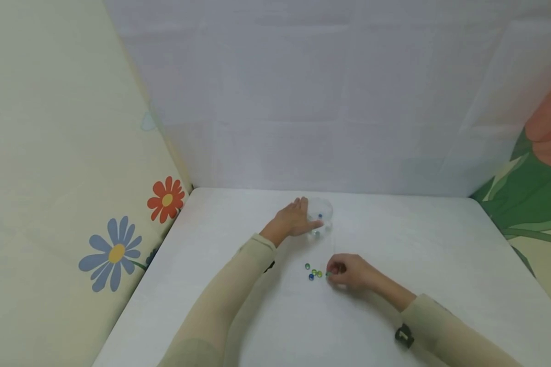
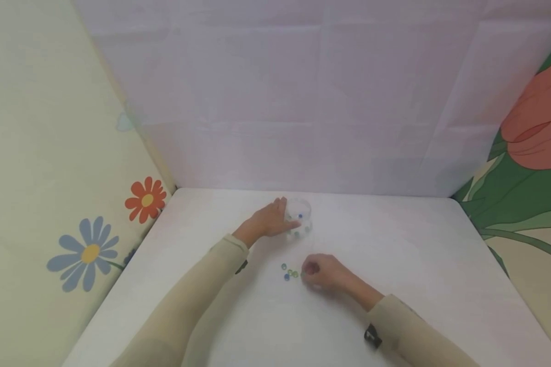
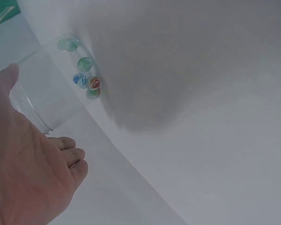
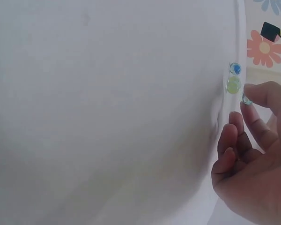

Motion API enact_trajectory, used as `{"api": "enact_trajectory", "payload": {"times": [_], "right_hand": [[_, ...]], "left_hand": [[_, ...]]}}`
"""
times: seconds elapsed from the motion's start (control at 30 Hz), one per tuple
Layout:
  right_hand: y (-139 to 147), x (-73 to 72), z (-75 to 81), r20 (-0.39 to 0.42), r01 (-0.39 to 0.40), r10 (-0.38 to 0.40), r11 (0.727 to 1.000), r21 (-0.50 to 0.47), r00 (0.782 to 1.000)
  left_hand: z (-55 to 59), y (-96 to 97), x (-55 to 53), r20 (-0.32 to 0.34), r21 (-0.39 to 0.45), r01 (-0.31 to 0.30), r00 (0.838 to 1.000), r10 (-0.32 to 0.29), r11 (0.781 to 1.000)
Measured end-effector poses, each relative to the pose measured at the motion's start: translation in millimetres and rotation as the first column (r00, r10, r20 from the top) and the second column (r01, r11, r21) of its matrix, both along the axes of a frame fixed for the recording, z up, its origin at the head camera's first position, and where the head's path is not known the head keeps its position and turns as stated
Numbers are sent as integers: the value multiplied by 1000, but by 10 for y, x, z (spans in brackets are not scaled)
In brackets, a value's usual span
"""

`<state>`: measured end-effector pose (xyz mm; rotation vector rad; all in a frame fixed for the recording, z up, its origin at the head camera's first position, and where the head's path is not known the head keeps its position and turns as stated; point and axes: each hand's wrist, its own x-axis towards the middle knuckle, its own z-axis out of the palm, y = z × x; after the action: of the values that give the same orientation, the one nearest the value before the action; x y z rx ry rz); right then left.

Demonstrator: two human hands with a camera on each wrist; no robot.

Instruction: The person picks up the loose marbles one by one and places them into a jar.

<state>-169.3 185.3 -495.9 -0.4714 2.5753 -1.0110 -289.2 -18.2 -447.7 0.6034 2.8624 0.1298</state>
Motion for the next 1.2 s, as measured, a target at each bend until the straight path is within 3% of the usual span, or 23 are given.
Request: {"api": "enact_trajectory", "payload": {"times": [0.53, 0.9, 1.2], "right_hand": [[58, -147, 138, -76, -45, 45, 999, -5, 996], [39, -231, 235, -78, -25, 25, 1000, 6, 997], [55, -310, 376, -136, -11, 12, 1000, 10, 991]], "left_hand": [[-2, 1, 2, 0, 16, -24, 1000, 24, 1000], [-35, 10, -25, 1, 14, -36, 999, 36, 999], [-30, 9, -22, 9, 12, -45, 999, 45, 999]]}}
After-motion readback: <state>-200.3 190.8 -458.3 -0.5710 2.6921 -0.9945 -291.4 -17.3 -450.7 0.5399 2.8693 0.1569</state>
